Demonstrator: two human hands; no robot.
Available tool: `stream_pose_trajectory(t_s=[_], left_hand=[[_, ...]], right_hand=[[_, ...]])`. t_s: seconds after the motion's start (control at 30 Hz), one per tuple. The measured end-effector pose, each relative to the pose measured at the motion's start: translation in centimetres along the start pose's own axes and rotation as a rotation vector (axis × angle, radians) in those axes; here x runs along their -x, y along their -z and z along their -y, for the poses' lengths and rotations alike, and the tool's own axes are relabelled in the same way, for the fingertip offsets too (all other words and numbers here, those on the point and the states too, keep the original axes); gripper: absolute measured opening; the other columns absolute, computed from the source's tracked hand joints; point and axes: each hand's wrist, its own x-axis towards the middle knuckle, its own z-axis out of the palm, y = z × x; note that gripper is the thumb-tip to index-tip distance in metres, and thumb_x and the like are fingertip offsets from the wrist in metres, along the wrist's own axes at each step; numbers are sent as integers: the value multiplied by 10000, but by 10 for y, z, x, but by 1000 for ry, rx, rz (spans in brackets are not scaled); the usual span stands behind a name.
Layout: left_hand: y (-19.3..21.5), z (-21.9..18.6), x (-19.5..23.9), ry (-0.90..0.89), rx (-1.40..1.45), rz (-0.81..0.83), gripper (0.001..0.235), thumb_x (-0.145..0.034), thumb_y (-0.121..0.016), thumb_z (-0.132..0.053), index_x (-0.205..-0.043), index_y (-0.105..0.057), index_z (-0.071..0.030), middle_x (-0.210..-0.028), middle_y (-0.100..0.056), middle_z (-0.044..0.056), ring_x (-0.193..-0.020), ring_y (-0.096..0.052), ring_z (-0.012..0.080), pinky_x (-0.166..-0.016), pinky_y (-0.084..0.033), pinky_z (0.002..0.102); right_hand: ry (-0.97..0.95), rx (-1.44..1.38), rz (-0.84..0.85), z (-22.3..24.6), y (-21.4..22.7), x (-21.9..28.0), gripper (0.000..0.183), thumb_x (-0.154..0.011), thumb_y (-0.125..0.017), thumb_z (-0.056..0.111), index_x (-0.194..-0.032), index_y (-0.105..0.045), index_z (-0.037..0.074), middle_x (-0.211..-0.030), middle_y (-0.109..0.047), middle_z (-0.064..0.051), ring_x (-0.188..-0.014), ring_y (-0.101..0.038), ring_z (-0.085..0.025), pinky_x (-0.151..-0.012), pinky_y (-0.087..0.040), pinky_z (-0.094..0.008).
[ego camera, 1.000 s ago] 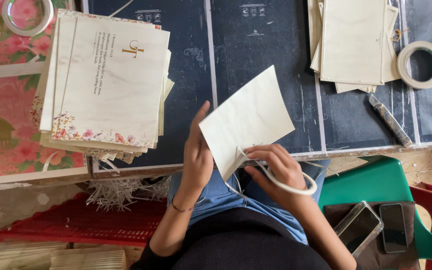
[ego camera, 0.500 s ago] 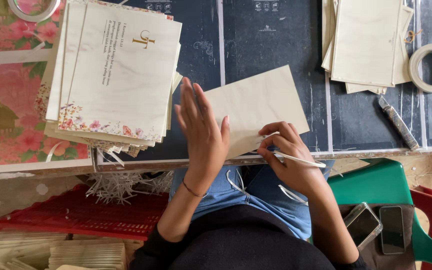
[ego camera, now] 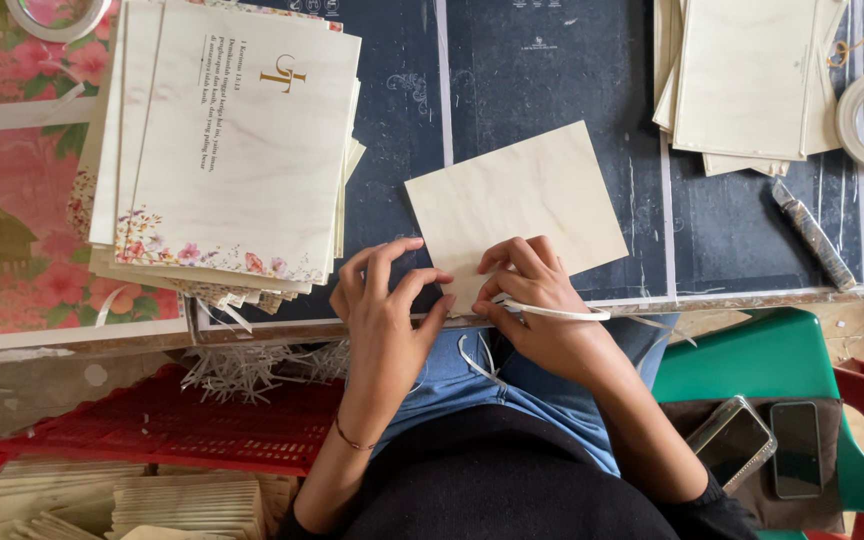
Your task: The person repeatedly picks a card from a stack, places a white cord across it, and sets it aside. This process is repeated multiple times with different cards. The person handles the cards and cord by hand throughout the task.
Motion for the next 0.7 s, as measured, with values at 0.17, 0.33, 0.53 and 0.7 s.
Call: stream_pose_trajectory(t_s=[0.17,0.33,0.53,0.7], left_hand=[[4,-3,1,-2,54,26,248,-904,-881,-296,-1112,-751,-263,-1452,-522,-49,-1414,-380,332,-1075,-288,589],[4,-3,2,-5,82,58,344,-889,-907,-370,-1162,-746,-236,-1496,-493,-19,-1442,-350,346,-1114,-248,603],[2,-5,1,21,55,53,363,-841,-929,-345,-1130,-733,-249,-1474,-498,-24,-1419,-368,350,-1095,-271,603],[1,-3,2,14,36,55,332,-863,-906,-384,-1120,-733,-263,-1486,-494,-29,-1424,-371,348,-1095,-274,609]], right_hand=[[-6,37,-28,-7,-9,0,166,-958,-787,264,-897,-691,142,-1162,-623,-44,-1138,-589,-330,-944,-513,-474],[-11,74,-64,-9,-13,2,176,-966,-780,248,-891,-678,126,-1150,-614,-53,-1122,-600,-336,-956,-522,-475],[2,76,-162,0,-11,11,144,-919,-838,224,-930,-751,110,-1204,-641,-59,-1067,-668,-312,-958,-572,-412],[-78,74,-436,20,28,20,153,-928,-864,91,-1081,-861,79,-1336,-659,-157,-1008,-745,-305,-984,-608,-371]])
